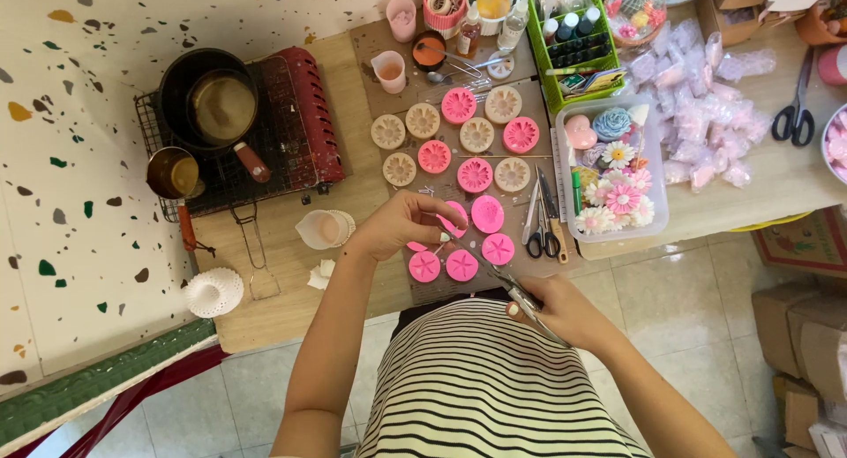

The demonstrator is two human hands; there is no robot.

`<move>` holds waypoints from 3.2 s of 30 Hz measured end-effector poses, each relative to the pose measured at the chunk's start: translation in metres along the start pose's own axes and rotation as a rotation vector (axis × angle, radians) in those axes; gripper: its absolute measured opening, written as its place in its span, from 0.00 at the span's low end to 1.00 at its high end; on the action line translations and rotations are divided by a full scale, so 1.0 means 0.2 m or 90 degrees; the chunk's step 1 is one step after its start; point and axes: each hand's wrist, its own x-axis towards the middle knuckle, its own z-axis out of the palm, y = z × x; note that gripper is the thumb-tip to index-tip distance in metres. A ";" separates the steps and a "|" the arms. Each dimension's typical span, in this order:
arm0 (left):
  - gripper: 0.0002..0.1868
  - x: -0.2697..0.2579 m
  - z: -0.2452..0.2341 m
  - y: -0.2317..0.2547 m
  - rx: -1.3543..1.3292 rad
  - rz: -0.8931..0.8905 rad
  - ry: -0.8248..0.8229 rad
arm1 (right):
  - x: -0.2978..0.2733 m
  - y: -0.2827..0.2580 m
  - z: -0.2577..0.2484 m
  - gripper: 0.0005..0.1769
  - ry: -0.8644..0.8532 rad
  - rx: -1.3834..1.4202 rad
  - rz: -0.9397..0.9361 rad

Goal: The recorder is preparing small soaps or candles using silicone molds, wax, and decorative elements.

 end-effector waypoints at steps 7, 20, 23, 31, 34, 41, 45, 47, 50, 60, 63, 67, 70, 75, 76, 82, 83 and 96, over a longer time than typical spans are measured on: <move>0.20 0.02 -0.01 -0.03 -0.004 0.018 -0.008 | 0.01 0.01 0.03 0.25 -0.013 0.059 -0.029; 0.22 -0.05 0.00 0.10 0.044 0.007 0.021 | 0.01 0.01 0.05 0.24 -0.025 0.064 0.034; 0.23 -0.03 -0.04 0.07 0.021 0.050 -0.038 | 0.01 -0.02 0.05 0.24 -0.024 0.088 0.007; 0.15 0.04 -0.10 -0.09 -0.054 0.024 -0.076 | 0.02 -0.01 0.06 0.25 -0.033 0.098 0.004; 0.18 0.03 -0.10 -0.09 -0.085 -0.018 -0.072 | 0.02 -0.01 0.07 0.25 -0.037 0.104 0.003; 0.18 0.10 -0.13 -0.27 -0.131 -0.035 -0.112 | 0.02 0.03 0.13 0.26 -0.057 0.092 -0.006; 0.19 0.13 -0.16 -0.47 -0.270 -0.068 -0.155 | 0.02 0.07 0.20 0.21 -0.078 0.115 -0.007; 0.19 0.13 -0.15 -0.56 -0.346 -0.066 -0.176 | 0.02 0.08 0.23 0.19 -0.084 0.123 -0.002; 0.22 0.11 -0.10 -0.61 -0.260 -0.054 -0.199 | -0.01 0.14 0.28 0.18 -0.091 0.139 0.065; 0.23 0.66 -0.71 -1.23 -0.001 -0.090 0.370 | -0.04 0.49 0.32 0.31 0.085 0.308 0.288; 0.25 0.71 -0.71 -1.23 -0.001 -0.108 0.432 | -0.09 0.53 0.31 0.33 0.094 0.318 0.318; 0.25 0.69 -0.71 -1.25 0.051 -0.127 0.497 | -0.10 0.55 0.31 0.31 0.098 0.365 0.357; 0.22 0.59 -0.66 -1.17 0.100 -0.136 0.543 | -0.10 0.55 0.30 0.30 0.100 0.387 0.370; 0.20 0.75 -0.60 -0.63 0.109 0.052 0.503 | 0.01 0.74 0.28 0.30 0.108 0.394 0.377; 0.19 0.80 -0.60 -0.50 0.138 0.164 0.474 | 0.03 0.77 0.27 0.31 0.106 0.409 0.381; 0.15 1.53 -1.11 0.01 0.038 0.364 0.524 | 0.15 0.78 0.07 0.27 0.160 0.472 0.339; 0.15 1.63 -1.19 0.03 0.040 0.367 0.523 | 0.18 0.79 0.05 0.27 0.162 0.473 0.335; 0.11 1.91 -1.17 0.18 0.432 0.254 0.735 | 0.20 1.34 0.13 0.33 0.201 0.491 0.404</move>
